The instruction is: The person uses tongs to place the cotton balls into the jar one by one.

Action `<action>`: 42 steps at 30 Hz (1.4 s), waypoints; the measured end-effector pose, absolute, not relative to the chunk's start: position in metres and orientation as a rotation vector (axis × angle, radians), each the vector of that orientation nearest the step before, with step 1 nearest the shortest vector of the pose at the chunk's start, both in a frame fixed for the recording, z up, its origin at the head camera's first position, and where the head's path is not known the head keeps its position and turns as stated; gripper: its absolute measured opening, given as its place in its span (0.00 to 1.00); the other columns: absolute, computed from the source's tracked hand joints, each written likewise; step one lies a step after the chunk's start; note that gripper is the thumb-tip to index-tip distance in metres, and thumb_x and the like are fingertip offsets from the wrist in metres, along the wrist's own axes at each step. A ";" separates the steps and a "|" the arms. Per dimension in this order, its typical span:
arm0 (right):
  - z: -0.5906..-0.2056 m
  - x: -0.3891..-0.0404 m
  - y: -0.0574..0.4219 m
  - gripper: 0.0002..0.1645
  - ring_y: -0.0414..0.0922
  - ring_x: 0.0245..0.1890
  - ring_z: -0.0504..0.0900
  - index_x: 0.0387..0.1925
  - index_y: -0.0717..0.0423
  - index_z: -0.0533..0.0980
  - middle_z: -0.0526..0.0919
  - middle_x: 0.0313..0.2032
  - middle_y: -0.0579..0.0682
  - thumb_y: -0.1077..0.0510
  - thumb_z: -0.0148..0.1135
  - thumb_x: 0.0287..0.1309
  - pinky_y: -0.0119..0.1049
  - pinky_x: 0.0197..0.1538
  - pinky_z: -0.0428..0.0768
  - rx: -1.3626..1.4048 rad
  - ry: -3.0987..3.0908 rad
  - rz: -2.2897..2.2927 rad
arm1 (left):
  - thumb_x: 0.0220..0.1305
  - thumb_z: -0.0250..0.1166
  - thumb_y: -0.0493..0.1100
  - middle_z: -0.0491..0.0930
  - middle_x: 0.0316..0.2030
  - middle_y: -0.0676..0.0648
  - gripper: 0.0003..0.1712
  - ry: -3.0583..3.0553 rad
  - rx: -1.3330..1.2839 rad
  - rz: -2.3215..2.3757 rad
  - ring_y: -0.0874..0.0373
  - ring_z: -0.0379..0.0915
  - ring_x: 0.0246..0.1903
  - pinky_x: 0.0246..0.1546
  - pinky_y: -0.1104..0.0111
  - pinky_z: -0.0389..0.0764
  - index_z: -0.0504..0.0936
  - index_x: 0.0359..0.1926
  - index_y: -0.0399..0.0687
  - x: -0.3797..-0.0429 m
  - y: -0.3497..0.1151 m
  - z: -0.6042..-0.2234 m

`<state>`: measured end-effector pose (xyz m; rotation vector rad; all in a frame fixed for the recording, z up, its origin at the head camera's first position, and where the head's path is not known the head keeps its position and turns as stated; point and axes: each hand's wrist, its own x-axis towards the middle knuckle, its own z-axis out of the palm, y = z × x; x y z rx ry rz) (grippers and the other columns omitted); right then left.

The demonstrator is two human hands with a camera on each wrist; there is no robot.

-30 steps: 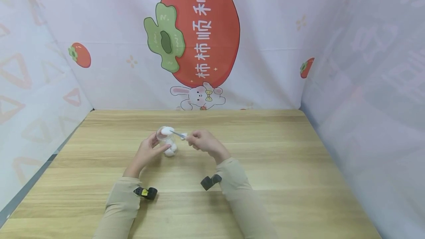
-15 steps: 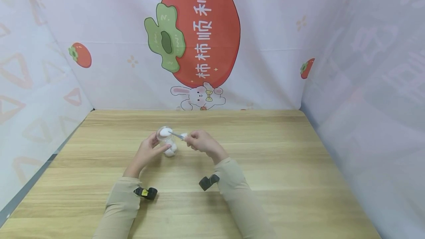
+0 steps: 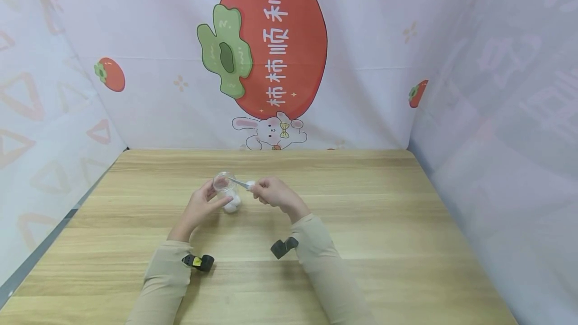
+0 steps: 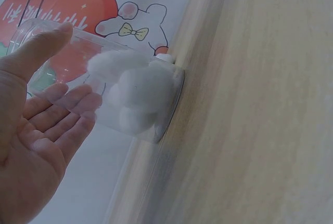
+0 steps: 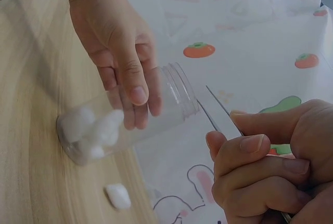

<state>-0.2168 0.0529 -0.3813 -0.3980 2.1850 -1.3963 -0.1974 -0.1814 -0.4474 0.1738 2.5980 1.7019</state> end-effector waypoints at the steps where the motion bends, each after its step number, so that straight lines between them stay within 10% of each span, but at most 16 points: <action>1: -0.381 -0.216 0.053 0.17 0.36 0.13 0.55 0.26 0.59 0.72 0.63 0.14 0.42 0.55 0.50 0.70 0.25 0.16 0.53 -0.393 2.186 -1.395 | 0.58 0.70 0.48 0.69 0.67 0.36 0.42 2.604 0.187 1.697 0.42 0.64 0.69 0.73 0.56 0.65 0.62 0.69 0.40 -0.197 -0.182 -0.448; 15: -0.382 -0.220 0.064 0.20 0.35 0.12 0.53 0.34 0.73 0.71 0.63 0.13 0.41 0.55 0.49 0.70 0.24 0.15 0.52 -0.371 2.179 -1.430 | 0.60 0.68 0.42 0.69 0.66 0.32 0.40 2.625 0.220 1.687 0.39 0.64 0.68 0.73 0.54 0.66 0.61 0.69 0.33 -0.194 -0.179 -0.441; 42: -0.413 -0.234 0.074 0.19 0.34 0.12 0.55 0.27 0.62 0.72 0.65 0.13 0.40 0.53 0.48 0.71 0.24 0.15 0.51 -0.205 2.135 -1.420 | 0.58 0.70 0.47 0.67 0.66 0.32 0.45 2.619 0.191 1.693 0.40 0.64 0.68 0.73 0.55 0.67 0.60 0.70 0.37 -0.198 -0.182 -0.448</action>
